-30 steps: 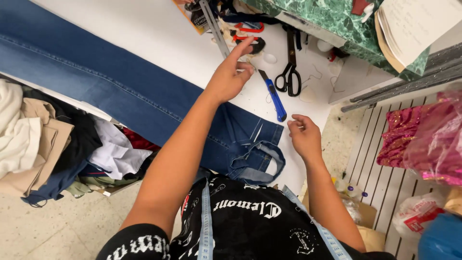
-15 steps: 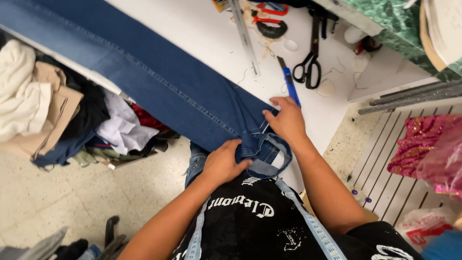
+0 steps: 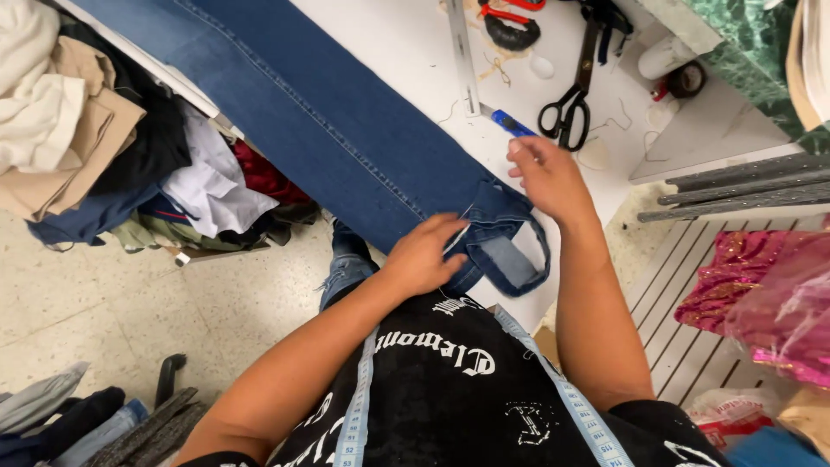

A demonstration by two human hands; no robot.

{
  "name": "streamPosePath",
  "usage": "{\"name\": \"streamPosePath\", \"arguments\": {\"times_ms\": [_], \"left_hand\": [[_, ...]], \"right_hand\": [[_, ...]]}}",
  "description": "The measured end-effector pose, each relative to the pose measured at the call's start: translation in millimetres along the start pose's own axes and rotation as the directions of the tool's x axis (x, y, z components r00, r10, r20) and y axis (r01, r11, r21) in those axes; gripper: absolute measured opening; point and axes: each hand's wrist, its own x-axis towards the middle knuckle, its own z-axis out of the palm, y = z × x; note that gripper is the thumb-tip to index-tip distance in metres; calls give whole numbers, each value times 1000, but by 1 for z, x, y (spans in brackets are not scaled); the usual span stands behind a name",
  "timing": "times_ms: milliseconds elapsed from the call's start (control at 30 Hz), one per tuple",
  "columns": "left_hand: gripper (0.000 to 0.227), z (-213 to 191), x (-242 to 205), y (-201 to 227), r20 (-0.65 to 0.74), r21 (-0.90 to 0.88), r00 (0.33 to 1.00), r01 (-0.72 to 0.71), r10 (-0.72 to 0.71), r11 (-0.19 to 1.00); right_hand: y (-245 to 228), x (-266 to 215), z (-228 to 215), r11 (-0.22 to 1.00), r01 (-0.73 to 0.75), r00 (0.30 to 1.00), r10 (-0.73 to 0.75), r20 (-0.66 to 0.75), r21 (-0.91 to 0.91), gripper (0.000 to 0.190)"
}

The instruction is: Distressing the hem of a pair of blue jeans using a utility knife

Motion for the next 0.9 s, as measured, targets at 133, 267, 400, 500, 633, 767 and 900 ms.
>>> {"name": "streamPosePath", "arguments": {"times_ms": [133,267,400,500,633,767,900], "left_hand": [[47,-2,-13,-18,-27,17,997,68,-68,998],[39,-11,-22,-33,-64,96,996,-54,60,994],[37,-7,-16,-44,-62,89,987,-140,145,986],[36,0,-13,-54,-73,99,984,-154,161,983],[25,-21,-31,-29,-78,-80,995,-76,69,994],[16,-5,-61,-42,-66,-390,979,153,-193,908],[35,12,-77,-67,114,-433,864,488,-491,758]], "right_hand": [[-36,-33,-24,982,-98,963,134,234,-159,75],[-7,-43,-28,949,-85,951,169,259,-304,75],[72,-30,-29,981,-121,981,95,-169,-153,38],[88,-30,-33,970,-134,904,35,-425,-205,28],[39,-51,-30,990,-127,923,94,-374,-64,29],[-15,-61,-26,894,-271,962,268,-58,-358,63],[-20,-59,-15,815,-112,971,212,113,-568,64]]}}
